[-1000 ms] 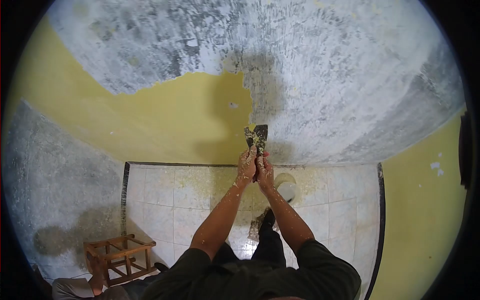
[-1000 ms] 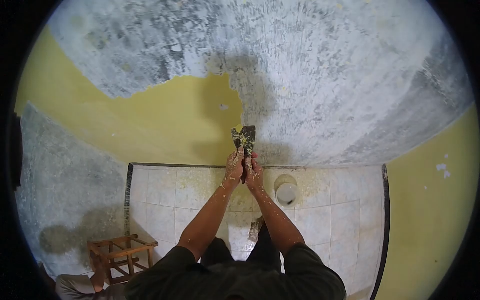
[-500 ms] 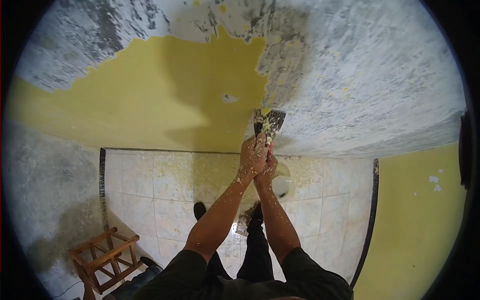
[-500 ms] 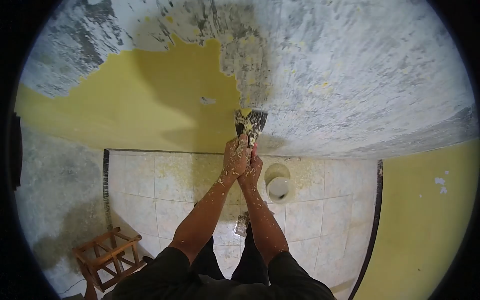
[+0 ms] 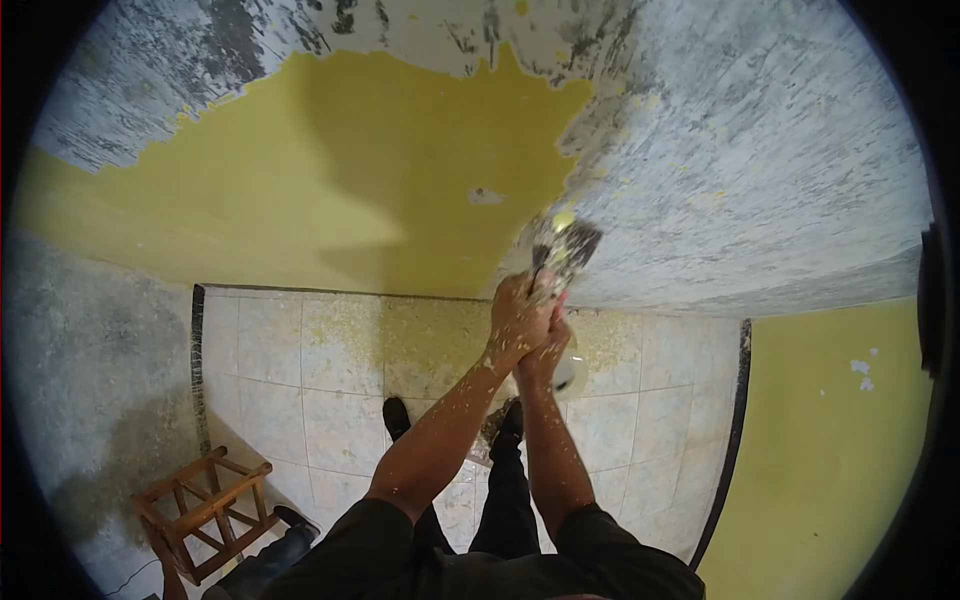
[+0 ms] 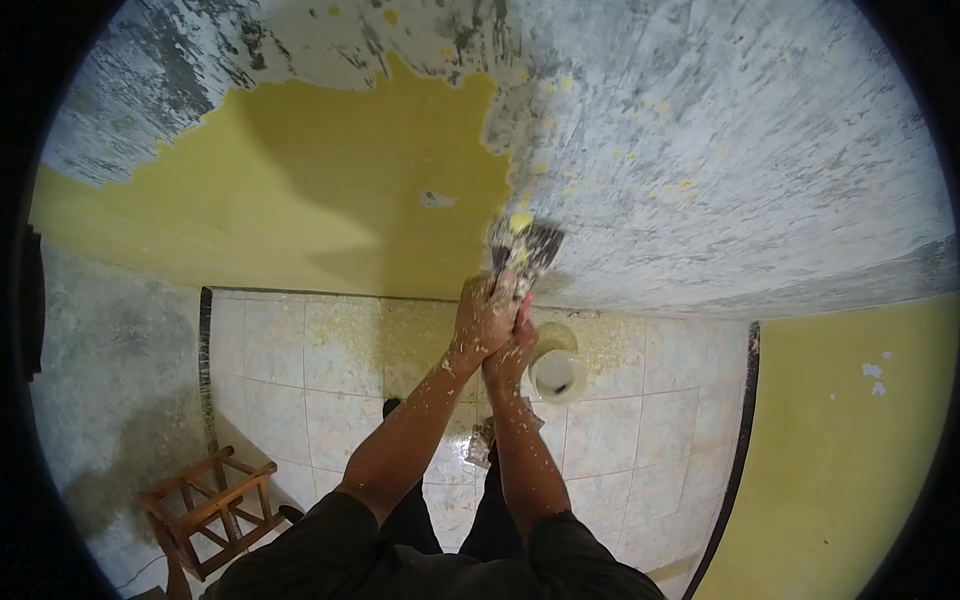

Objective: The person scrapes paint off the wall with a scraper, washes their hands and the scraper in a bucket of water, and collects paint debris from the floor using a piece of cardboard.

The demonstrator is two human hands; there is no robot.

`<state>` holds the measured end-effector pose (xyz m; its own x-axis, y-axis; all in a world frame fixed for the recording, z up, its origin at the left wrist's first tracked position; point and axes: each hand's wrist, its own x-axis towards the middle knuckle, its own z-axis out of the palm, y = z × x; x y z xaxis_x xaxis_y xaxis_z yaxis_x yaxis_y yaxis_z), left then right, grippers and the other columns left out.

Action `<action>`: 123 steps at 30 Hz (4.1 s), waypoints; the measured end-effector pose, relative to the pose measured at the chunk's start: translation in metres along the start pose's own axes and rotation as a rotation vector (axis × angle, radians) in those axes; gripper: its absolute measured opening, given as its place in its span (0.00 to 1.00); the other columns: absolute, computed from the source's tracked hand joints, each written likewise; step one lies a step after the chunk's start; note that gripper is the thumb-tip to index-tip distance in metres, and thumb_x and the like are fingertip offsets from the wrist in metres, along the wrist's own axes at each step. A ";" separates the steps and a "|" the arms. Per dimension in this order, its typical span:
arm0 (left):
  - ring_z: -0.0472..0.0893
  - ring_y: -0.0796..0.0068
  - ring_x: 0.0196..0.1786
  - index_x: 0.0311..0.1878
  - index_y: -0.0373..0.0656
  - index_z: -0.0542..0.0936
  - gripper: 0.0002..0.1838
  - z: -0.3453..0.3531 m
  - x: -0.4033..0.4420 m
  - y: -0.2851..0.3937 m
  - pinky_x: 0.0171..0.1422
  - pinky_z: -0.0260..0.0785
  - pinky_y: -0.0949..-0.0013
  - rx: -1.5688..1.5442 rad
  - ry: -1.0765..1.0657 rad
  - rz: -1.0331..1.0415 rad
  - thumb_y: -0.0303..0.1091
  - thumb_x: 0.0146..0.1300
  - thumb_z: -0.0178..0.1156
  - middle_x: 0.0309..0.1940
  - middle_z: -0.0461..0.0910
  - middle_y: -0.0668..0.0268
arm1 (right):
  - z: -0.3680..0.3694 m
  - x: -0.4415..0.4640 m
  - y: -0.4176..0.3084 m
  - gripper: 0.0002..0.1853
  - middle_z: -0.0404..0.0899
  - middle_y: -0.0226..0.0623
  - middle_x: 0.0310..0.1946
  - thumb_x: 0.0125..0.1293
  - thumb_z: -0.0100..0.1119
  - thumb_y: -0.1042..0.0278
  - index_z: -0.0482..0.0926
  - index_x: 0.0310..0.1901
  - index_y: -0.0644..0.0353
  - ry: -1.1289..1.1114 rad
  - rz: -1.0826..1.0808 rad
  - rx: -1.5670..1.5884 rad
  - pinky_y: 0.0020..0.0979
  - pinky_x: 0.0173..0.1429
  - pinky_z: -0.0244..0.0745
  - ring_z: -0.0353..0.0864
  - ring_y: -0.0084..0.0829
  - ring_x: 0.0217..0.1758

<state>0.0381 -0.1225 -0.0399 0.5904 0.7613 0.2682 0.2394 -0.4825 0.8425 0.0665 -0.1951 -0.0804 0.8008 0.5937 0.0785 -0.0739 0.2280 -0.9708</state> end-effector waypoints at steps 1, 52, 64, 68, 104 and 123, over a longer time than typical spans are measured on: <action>0.79 0.52 0.30 0.29 0.39 0.79 0.15 0.002 -0.004 0.002 0.35 0.69 0.52 -0.003 -0.020 -0.019 0.40 0.64 0.55 0.23 0.80 0.54 | -0.003 -0.005 -0.008 0.14 0.78 0.29 0.34 0.77 0.46 0.61 0.77 0.43 0.63 -0.072 -0.122 -0.116 0.24 0.38 0.74 0.76 0.18 0.34; 0.83 0.62 0.25 0.27 0.38 0.82 0.17 0.002 0.006 0.025 0.33 0.72 0.60 -0.466 -0.014 -0.478 0.40 0.64 0.56 0.21 0.82 0.55 | 0.009 -0.001 -0.040 0.16 0.77 0.29 0.31 0.76 0.46 0.64 0.76 0.42 0.70 0.074 0.172 0.187 0.26 0.41 0.71 0.71 0.18 0.35; 0.77 0.71 0.25 0.31 0.32 0.80 0.21 -0.017 0.018 0.046 0.33 0.68 0.61 -0.349 0.034 -0.306 0.43 0.70 0.52 0.21 0.81 0.60 | 0.019 0.002 -0.057 0.15 0.81 0.32 0.35 0.75 0.48 0.67 0.78 0.47 0.74 0.019 -0.008 0.106 0.26 0.45 0.71 0.70 0.17 0.36; 0.75 0.76 0.22 0.27 0.34 0.80 0.22 -0.020 0.016 0.048 0.27 0.68 0.68 -0.294 0.083 -0.296 0.42 0.70 0.52 0.21 0.80 0.62 | 0.021 0.006 -0.053 0.14 0.78 0.29 0.31 0.74 0.50 0.66 0.77 0.41 0.73 0.098 0.132 0.183 0.26 0.42 0.70 0.68 0.17 0.34; 0.80 0.70 0.23 0.29 0.35 0.83 0.22 -0.067 0.043 0.122 0.29 0.70 0.63 -0.464 0.016 -0.496 0.44 0.69 0.52 0.22 0.82 0.61 | 0.034 0.012 -0.127 0.15 0.76 0.30 0.31 0.73 0.48 0.69 0.74 0.47 0.78 -0.015 0.067 -0.114 0.26 0.49 0.71 0.67 0.19 0.36; 0.77 0.75 0.20 0.29 0.35 0.79 0.16 -0.043 0.036 0.100 0.22 0.67 0.70 -0.494 0.100 -0.461 0.36 0.69 0.53 0.19 0.80 0.62 | 0.019 0.005 -0.084 0.15 0.79 0.34 0.47 0.75 0.49 0.68 0.77 0.53 0.72 -0.020 0.130 0.223 0.26 0.56 0.72 0.74 0.20 0.47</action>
<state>0.0502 -0.1249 0.0735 0.4329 0.8894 -0.1473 0.0552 0.1369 0.9890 0.0656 -0.1963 0.0055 0.7646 0.6434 -0.0368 -0.3062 0.3124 -0.8993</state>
